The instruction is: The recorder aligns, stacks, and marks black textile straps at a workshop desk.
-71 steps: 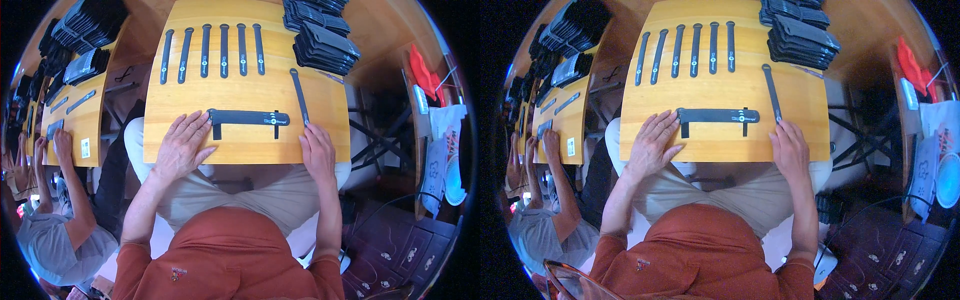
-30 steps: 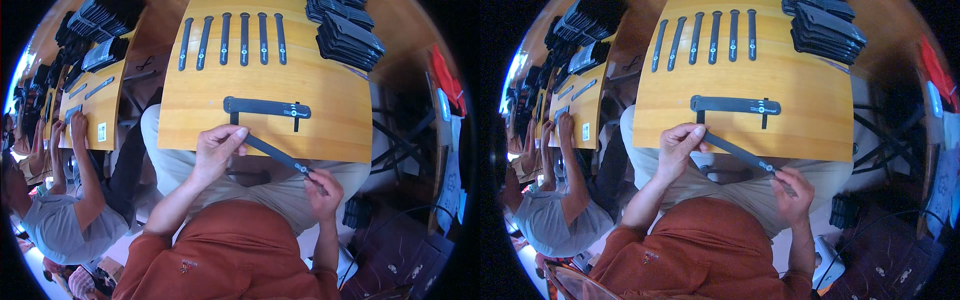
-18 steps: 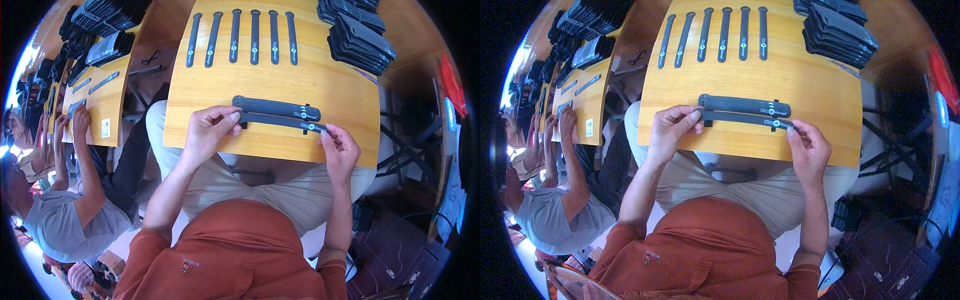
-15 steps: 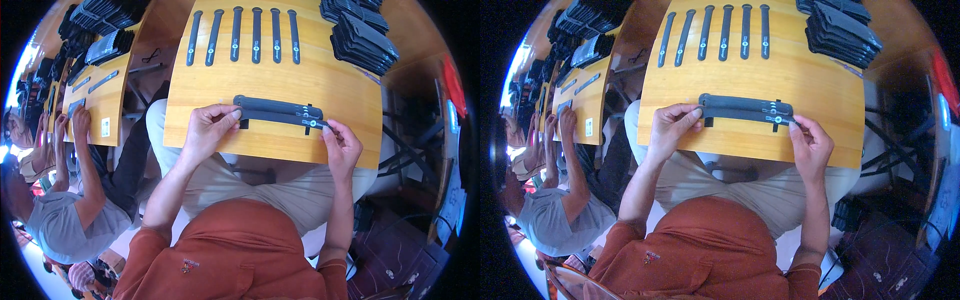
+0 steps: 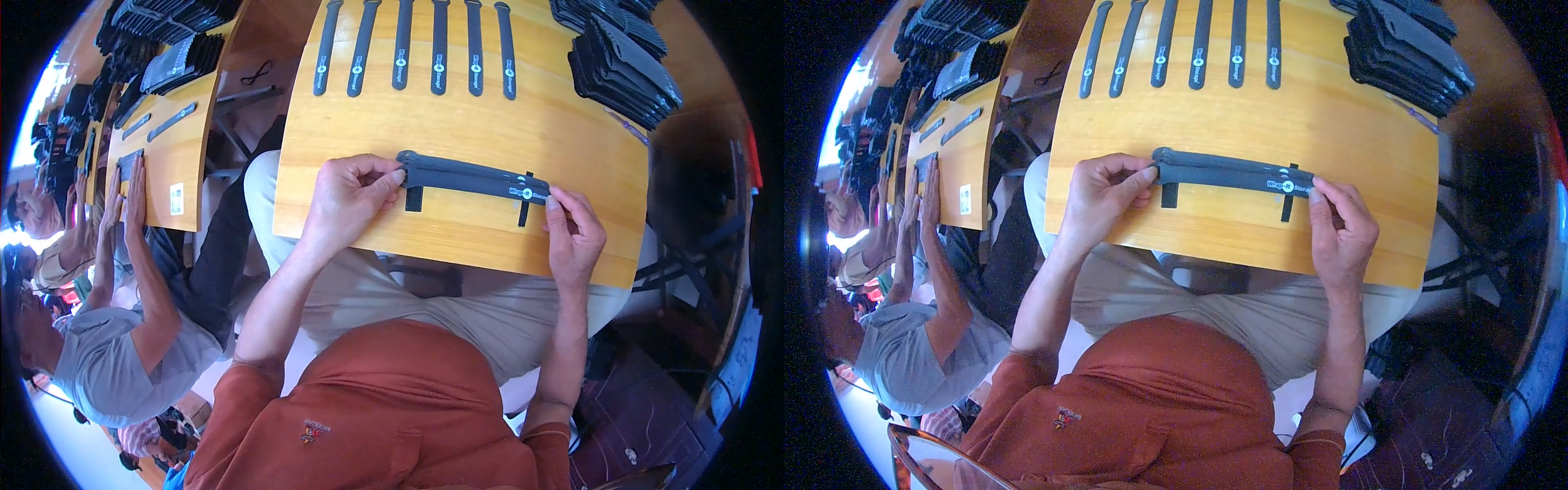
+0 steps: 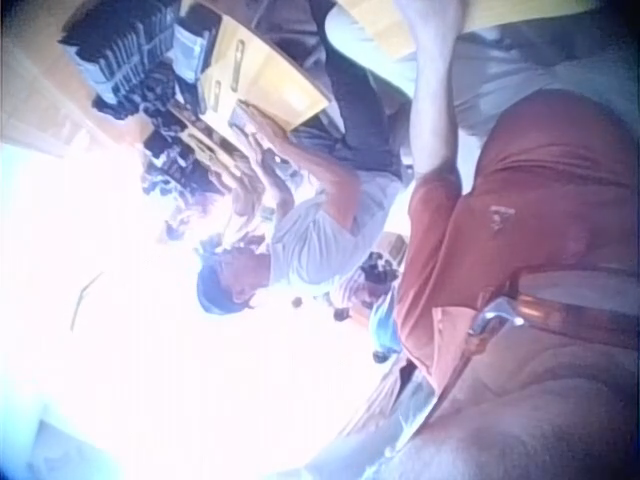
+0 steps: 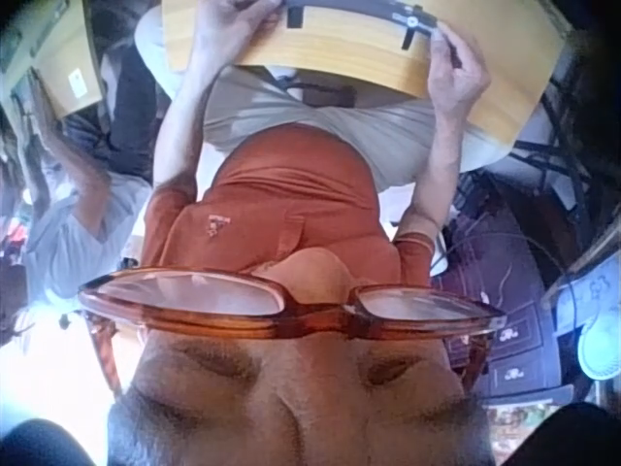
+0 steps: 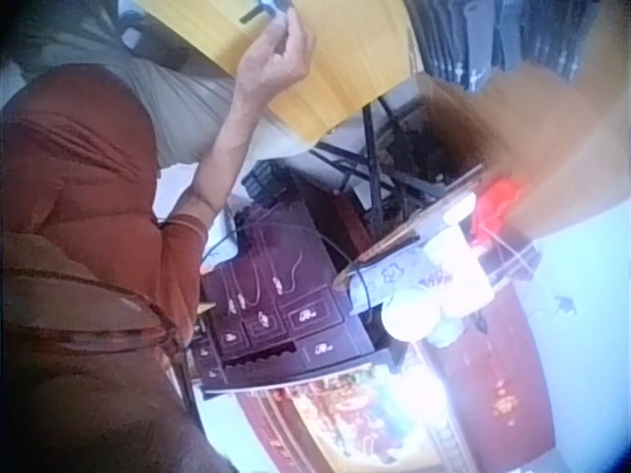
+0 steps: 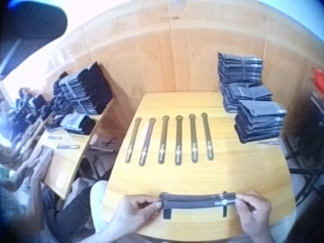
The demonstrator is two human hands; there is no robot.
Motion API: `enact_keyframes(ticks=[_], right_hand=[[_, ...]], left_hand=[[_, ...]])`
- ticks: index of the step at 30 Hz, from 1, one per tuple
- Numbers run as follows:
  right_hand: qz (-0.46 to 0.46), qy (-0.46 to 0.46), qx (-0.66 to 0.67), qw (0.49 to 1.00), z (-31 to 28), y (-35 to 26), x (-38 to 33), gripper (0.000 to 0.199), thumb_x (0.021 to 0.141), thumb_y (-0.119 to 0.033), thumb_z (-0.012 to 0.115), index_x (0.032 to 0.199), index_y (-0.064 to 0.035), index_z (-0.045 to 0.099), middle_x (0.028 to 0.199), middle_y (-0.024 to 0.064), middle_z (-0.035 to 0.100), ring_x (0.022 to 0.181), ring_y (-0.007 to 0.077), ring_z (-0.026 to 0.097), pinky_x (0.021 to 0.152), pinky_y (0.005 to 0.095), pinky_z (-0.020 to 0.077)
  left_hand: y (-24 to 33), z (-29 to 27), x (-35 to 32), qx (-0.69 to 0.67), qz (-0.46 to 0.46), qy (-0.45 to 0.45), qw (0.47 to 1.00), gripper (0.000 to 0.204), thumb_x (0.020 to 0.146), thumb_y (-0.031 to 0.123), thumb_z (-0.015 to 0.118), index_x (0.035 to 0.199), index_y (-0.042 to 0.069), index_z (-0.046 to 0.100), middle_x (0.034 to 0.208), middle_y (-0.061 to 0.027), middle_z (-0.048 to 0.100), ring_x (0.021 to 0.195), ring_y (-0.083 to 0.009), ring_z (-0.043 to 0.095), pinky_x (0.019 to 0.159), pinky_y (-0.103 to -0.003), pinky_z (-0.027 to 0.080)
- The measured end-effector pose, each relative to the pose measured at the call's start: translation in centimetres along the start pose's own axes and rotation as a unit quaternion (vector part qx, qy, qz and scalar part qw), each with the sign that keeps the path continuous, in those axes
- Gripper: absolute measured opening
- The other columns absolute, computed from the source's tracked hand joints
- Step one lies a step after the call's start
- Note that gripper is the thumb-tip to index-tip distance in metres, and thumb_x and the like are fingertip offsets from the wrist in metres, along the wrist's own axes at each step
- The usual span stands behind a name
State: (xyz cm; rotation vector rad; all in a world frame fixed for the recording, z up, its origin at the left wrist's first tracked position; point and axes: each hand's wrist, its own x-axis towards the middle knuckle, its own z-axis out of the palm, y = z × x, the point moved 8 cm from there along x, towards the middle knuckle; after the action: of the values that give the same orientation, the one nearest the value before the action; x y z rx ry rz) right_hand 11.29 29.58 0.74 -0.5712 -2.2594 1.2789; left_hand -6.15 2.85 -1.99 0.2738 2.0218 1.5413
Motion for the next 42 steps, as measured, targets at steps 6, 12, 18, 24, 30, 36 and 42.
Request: enact_keyframes(ticks=[6, 12, 18, 24, 30, 36, 42], right_hand=[[0.035, 0.015, 0.021, 0.999, 0.1, 0.7, -0.1, 0.012, 0.094, -0.001, 0.072, 0.106, 0.003, 0.074, 0.09, 0.0054, 0.069, 0.076, 0.0093, 0.062, 0.066, 0.0229, 0.0488], [0.049, 0.017, 0.016, 0.998, 0.0, 1.4, -0.1, 0.012, 0.094, -0.001, 0.072, 0.105, 0.0031, 0.073, 0.089, 0.0045, 0.069, 0.075, 0.0084, 0.061, 0.065, 0.0218, 0.0478], [0.051, 0.009, 0.006, 0.999, 0.0, 1.0, 0.1, 0.011, 0.094, -0.001, 0.072, 0.104, 0.0041, 0.073, 0.088, 0.0048, 0.069, 0.076, 0.0092, 0.061, 0.065, 0.0224, 0.0481], [0.037, 0.013, -0.009, 0.999, -0.1, 0.9, 0.2, 0.011, 0.093, 0.0, 0.072, 0.103, 0.004, 0.074, 0.088, 0.0058, 0.069, 0.077, 0.0096, 0.062, 0.066, 0.0223, 0.0484], [0.057, 0.008, -0.008, 0.998, 0.0, 1.0, -0.1, 0.011, 0.092, 0.0, 0.073, 0.102, 0.0038, 0.073, 0.09, 0.0069, 0.069, 0.077, 0.0104, 0.063, 0.066, 0.0228, 0.0493], [0.03, 0.014, -0.029, 0.999, 0.1, 0.8, 0.0, 0.012, 0.091, 0.001, 0.074, 0.102, 0.003, 0.074, 0.093, 0.0093, 0.071, 0.076, 0.0119, 0.064, 0.064, 0.023, 0.0487], [0.023, 0.015, -0.027, 0.999, 0.0, 0.7, 0.1, 0.011, 0.09, 0.001, 0.074, 0.102, 0.0025, 0.074, 0.093, 0.0092, 0.071, 0.075, 0.0113, 0.063, 0.063, 0.0227, 0.0481]], left_hand=[[0.1, -0.1, 0.2, 0.03, -0.027, 0.016, 0.999, 0.011, 0.096, 0.004, 0.073, 0.1, -0.006, 0.075, 0.079, -0.0059, 0.073, 0.066, -0.0057, 0.064, 0.061, -0.021, 0.054], [0.0, 0.0, 0.3, 0.039, -0.023, 0.014, 0.999, 0.01, 0.096, 0.004, 0.072, 0.1, -0.005, 0.075, 0.079, -0.0066, 0.074, 0.067, -0.0062, 0.065, 0.062, -0.021, 0.054], [0.0, 0.0, 0.3, 0.045, -0.019, 0.007, 0.999, 0.011, 0.096, 0.005, 0.072, 0.098, -0.005, 0.075, 0.079, -0.0065, 0.074, 0.067, -0.0065, 0.066, 0.061, -0.021, 0.053], [-0.3, 0.0, 0.6, 0.051, -0.022, -0.002, 0.998, 0.009, 0.096, 0.003, 0.072, 0.101, -0.004, 0.074, 0.08, -0.003, 0.072, 0.065, -0.0052, 0.063, 0.059, -0.02, 0.051], [-0.3, -0.1, 0.5, 0.046, -0.025, 0.01, 0.999, 0.01, 0.094, 0.003, 0.072, 0.098, -0.006, 0.075, 0.075, -0.0048, 0.073, 0.064, -0.0057, 0.064, 0.058, -0.021, 0.05], [-0.4, -0.2, 0.4, 0.04, -0.031, 0.017, 0.999, 0.01, 0.094, 0.003, 0.073, 0.097, -0.006, 0.075, 0.076, -0.0047, 0.073, 0.064, -0.0055, 0.064, 0.058, -0.02, 0.05], [-0.5, -0.1, 0.5, 0.031, -0.035, 0.016, 0.999, 0.009, 0.094, 0.002, 0.073, 0.098, -0.006, 0.075, 0.076, -0.0036, 0.072, 0.063, -0.0048, 0.062, 0.058, -0.02, 0.049]])
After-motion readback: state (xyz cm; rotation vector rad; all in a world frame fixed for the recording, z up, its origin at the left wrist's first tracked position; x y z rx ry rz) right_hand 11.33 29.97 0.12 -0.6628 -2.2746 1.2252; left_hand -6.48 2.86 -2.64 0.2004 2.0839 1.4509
